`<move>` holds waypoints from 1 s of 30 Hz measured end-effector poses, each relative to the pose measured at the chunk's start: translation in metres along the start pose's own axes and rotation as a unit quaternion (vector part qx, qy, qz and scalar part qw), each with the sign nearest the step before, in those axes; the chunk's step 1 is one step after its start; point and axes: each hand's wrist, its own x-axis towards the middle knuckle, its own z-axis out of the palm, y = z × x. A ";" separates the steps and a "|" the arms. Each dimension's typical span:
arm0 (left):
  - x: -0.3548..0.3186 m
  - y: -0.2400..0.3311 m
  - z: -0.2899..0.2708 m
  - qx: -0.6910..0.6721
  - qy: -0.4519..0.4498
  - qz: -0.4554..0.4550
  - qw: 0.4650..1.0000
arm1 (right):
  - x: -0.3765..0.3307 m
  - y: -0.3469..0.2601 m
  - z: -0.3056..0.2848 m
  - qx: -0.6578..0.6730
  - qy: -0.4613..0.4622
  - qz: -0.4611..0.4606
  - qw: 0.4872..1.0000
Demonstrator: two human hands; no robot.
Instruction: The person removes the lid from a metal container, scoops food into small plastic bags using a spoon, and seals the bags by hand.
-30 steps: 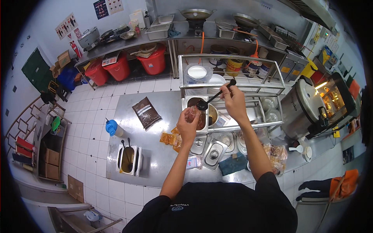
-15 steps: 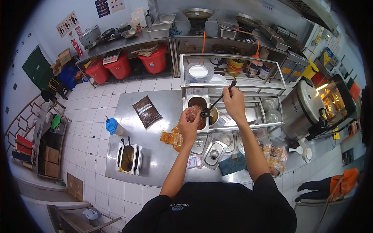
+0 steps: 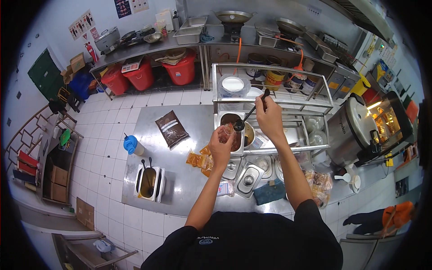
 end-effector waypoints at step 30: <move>-0.002 0.001 -0.006 -0.014 -0.002 -0.021 1.000 | -0.032 -0.025 -0.006 -0.051 -0.186 -0.329 0.924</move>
